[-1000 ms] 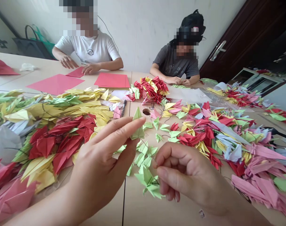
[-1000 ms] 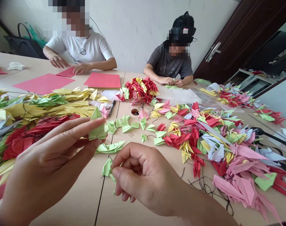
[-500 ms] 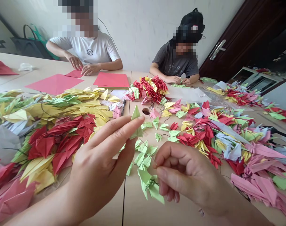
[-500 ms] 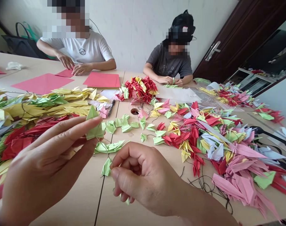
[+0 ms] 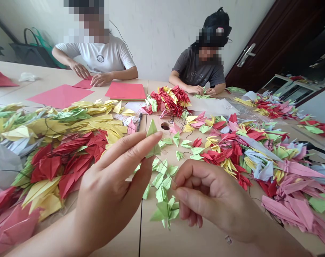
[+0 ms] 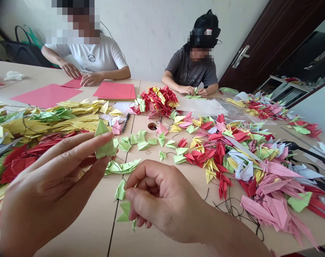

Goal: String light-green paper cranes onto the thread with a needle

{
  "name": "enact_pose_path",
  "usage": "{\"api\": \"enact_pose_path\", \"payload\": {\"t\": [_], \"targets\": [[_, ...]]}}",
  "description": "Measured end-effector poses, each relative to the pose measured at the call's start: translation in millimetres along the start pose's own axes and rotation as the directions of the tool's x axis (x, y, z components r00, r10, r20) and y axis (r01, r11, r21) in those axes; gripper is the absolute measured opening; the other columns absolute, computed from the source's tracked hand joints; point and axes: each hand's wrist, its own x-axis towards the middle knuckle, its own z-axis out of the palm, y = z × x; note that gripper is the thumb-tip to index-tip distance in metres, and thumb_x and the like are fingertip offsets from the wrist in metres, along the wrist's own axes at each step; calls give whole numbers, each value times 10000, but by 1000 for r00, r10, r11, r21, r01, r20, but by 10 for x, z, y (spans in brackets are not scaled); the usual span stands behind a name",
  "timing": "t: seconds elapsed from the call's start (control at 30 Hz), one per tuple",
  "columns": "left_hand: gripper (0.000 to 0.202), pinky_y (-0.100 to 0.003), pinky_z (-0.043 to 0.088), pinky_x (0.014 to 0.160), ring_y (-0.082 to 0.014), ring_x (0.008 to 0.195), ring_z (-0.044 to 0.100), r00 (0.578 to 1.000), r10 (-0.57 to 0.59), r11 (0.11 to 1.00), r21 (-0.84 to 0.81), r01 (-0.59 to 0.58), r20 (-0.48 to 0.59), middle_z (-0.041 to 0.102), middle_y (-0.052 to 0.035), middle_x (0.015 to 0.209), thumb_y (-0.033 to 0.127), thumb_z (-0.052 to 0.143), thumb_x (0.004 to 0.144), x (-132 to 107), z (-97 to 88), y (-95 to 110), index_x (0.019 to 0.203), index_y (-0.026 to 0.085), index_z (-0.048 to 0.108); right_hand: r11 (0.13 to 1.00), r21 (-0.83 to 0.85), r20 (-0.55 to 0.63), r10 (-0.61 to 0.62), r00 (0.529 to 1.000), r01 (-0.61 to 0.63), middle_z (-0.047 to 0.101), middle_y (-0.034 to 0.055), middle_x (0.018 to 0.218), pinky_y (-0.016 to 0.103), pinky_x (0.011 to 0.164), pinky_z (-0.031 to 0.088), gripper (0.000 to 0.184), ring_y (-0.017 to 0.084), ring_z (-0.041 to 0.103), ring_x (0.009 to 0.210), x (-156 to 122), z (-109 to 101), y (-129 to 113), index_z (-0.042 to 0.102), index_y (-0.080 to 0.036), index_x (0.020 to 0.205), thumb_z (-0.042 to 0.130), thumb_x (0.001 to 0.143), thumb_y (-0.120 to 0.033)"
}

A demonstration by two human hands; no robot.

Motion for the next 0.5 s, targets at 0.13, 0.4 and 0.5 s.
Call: {"api": "enact_pose_path", "payload": {"t": [0.13, 0.4, 0.5], "targets": [[398, -227, 537, 1012, -175, 1089, 696, 995, 92, 995, 47, -91, -31, 698, -19, 1235, 69, 578, 908, -11, 28, -10, 1258, 249, 638, 1000, -3, -12, 10, 1000, -10, 628, -33, 622, 130, 490, 473, 98, 51, 548, 500, 18, 0, 0, 567, -185, 855, 635, 893, -245], [439, -178, 455, 1091, -153, 1158, 662, 963, 269, 961, 68, -269, -2, 695, -55, 1266, 9, 607, 873, -25, 51, -5, 1285, 159, 590, 999, 47, -27, 15, 1000, -13, 632, -35, 625, 141, 488, 478, 157, 61, 563, 501, 53, -1, 20, 562, -187, 862, 665, 893, -302], [469, -178, 378, 1148, -160, 1213, 626, 931, 363, 928, 73, -364, 26, 661, -98, 1324, 4, 640, 846, -77, 83, -21, 1300, 101, 577, 999, 50, -27, -16, 1000, 18, 630, -34, 639, 155, 510, 492, 195, 65, 566, 515, 75, 0, 38, 554, -192, 877, 662, 908, -352]]}}
